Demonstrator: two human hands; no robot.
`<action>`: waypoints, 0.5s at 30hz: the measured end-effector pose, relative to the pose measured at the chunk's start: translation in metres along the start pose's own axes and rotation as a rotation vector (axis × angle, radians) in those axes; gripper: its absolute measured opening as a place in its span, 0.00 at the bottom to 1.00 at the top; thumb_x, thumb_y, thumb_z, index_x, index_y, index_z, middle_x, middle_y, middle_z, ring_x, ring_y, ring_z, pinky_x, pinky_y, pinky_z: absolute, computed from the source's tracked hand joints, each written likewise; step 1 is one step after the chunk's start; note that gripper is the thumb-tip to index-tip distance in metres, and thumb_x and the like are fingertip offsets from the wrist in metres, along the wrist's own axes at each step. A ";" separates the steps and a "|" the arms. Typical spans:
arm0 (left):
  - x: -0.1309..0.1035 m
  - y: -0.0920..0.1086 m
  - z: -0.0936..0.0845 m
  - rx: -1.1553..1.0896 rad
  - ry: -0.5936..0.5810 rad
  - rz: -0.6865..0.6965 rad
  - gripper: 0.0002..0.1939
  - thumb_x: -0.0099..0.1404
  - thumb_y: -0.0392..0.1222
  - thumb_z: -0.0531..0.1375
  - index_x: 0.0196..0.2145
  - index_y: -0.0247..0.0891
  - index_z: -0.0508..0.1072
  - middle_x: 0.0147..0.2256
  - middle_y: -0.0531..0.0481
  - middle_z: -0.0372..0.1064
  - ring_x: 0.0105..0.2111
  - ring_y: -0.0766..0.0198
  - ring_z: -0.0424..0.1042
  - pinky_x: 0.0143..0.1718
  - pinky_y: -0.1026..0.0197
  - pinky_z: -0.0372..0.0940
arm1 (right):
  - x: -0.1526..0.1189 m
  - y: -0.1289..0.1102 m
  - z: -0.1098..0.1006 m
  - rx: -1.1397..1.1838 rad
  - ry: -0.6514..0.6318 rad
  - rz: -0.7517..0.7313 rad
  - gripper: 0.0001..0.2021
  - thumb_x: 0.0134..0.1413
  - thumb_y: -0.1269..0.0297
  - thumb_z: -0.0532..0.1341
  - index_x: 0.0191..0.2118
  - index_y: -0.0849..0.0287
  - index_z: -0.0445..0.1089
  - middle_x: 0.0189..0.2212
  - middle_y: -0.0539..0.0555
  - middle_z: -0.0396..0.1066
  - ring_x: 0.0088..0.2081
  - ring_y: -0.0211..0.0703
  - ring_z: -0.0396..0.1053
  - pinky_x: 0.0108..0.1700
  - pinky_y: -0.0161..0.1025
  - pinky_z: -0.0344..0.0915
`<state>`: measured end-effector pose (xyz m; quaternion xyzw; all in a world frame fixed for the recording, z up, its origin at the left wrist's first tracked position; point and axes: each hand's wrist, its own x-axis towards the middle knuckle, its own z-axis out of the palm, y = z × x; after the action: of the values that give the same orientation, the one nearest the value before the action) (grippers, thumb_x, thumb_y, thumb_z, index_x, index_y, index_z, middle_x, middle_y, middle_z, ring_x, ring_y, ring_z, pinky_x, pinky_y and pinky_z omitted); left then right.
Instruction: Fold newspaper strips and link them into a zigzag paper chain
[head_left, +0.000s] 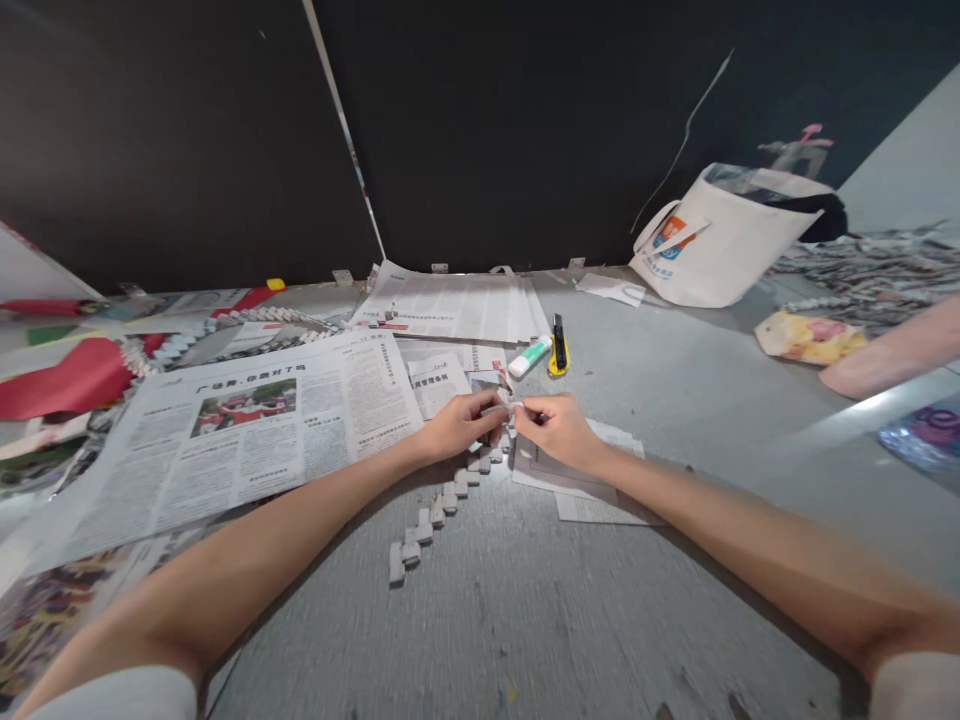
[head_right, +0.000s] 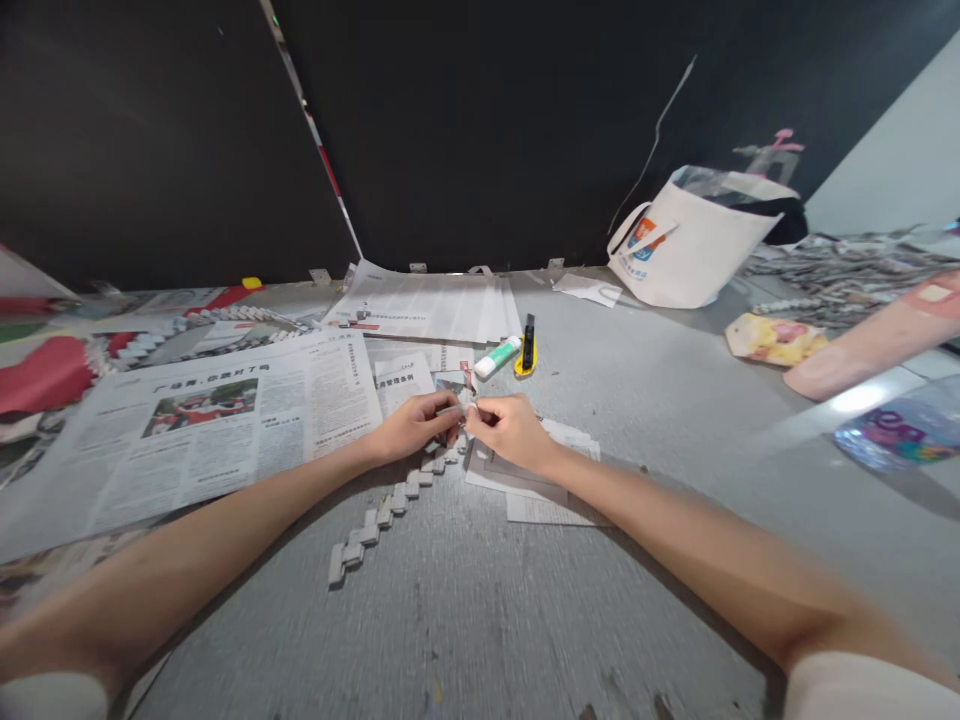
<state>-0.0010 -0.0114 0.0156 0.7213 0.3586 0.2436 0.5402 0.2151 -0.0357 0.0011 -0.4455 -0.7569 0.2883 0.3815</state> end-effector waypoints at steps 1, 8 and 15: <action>0.000 -0.001 0.000 0.008 -0.001 0.006 0.13 0.75 0.50 0.58 0.36 0.39 0.70 0.27 0.53 0.72 0.25 0.68 0.67 0.31 0.62 0.63 | 0.000 0.001 0.000 0.010 -0.019 -0.004 0.23 0.68 0.54 0.57 0.23 0.54 0.49 0.21 0.45 0.45 0.25 0.36 0.45 0.28 0.38 0.46; 0.001 -0.002 -0.001 0.052 -0.004 0.033 0.14 0.76 0.50 0.56 0.37 0.39 0.72 0.28 0.53 0.72 0.27 0.67 0.68 0.31 0.63 0.62 | -0.002 0.002 -0.003 0.127 -0.167 -0.035 0.24 0.74 0.48 0.54 0.27 0.56 0.65 0.21 0.46 0.55 0.24 0.38 0.53 0.28 0.38 0.50; 0.002 -0.003 -0.001 0.052 -0.003 0.033 0.12 0.74 0.47 0.58 0.36 0.38 0.74 0.27 0.53 0.72 0.27 0.67 0.68 0.32 0.62 0.63 | -0.002 -0.004 -0.006 0.119 -0.222 -0.033 0.24 0.75 0.49 0.53 0.28 0.56 0.68 0.20 0.45 0.55 0.23 0.37 0.53 0.27 0.38 0.49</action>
<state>-0.0008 -0.0089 0.0131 0.7413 0.3522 0.2418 0.5177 0.2187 -0.0386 0.0073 -0.3748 -0.7832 0.3741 0.3258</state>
